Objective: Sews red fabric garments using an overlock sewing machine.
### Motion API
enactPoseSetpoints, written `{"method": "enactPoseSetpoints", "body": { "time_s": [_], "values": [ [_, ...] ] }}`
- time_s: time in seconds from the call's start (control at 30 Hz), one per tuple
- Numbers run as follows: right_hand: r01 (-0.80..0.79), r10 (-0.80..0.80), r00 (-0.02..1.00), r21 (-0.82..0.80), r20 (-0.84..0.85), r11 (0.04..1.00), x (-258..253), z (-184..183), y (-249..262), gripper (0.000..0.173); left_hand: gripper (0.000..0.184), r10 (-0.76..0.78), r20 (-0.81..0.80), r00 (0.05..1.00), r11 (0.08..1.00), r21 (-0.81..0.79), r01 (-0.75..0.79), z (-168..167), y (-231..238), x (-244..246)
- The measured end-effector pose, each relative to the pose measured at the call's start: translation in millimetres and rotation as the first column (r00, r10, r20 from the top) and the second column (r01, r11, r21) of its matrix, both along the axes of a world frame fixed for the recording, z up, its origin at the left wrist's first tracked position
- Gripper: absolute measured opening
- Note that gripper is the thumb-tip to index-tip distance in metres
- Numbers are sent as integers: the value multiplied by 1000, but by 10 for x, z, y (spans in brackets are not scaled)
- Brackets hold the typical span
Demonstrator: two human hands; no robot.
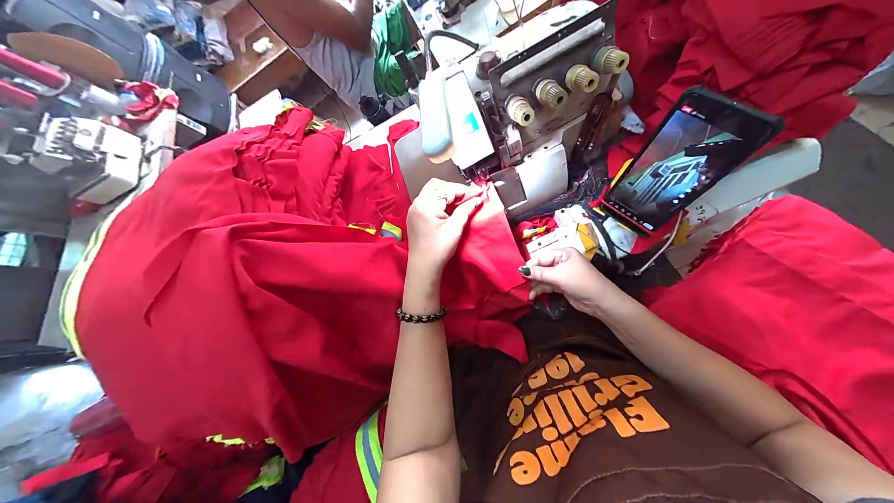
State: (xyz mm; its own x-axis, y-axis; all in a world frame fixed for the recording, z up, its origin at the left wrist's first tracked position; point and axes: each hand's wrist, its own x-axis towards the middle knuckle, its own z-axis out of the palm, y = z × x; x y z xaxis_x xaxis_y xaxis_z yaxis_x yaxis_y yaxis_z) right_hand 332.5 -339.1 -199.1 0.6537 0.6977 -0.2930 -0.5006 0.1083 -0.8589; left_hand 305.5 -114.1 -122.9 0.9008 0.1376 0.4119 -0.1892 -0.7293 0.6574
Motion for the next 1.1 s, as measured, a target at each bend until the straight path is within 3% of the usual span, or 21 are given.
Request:
{"method": "enactPoseSetpoints", "body": {
  "time_s": [0.13, 0.27, 0.37, 0.5, 0.6, 0.7, 0.77, 0.83, 0.97, 1.1],
  "values": [
    [42, -38, 998, -75, 46, 996, -136, -20, -71, 5, 15, -36, -14, 999, 999, -18, 36, 96, 11, -108],
    [94, -90, 993, -53, 72, 994, -267, -98, -150, 2, 4, -55, -77, 995, 997, 55, 59, 155, 87, -98],
    [116, -113, 991, -45, 69, 992, -299, -110, -144, 4, 6, -4, -97, 995, 994, 111, 15, 139, 60, -79],
    [139, -134, 988, -75, 72, 987, -291, -119, -108, 6, 4, 96, -163, 982, 995, 51, -89, 154, -14, -29],
    [157, -154, 987, -82, 37, 984, -289, -99, -85, 19, 9, 142, -86, 986, 982, 138, -130, 81, -60, 13],
    [132, -128, 990, -66, 65, 989, -290, -80, -92, 29, 17, 207, 144, 968, 847, 468, -251, -105, -268, -35],
    [87, -81, 988, -38, 134, 995, -296, -78, -119, 40, 27, 324, 212, 922, 730, 564, -386, -286, -538, -114],
    [66, -63, 975, -4, 215, 998, -321, -99, -147, 35, 32, 415, 174, 893, 670, 605, -430, -432, -737, -176],
    [76, -91, 958, 65, 274, 995, -353, -42, -142, 26, 35, 435, 153, 888, 712, 545, -443, -485, -757, -144],
    [131, -156, 932, 98, 327, 987, -259, 66, -22, 31, 34, 331, 46, 942, 857, 404, -321, -356, -453, -69]
  ]
}}
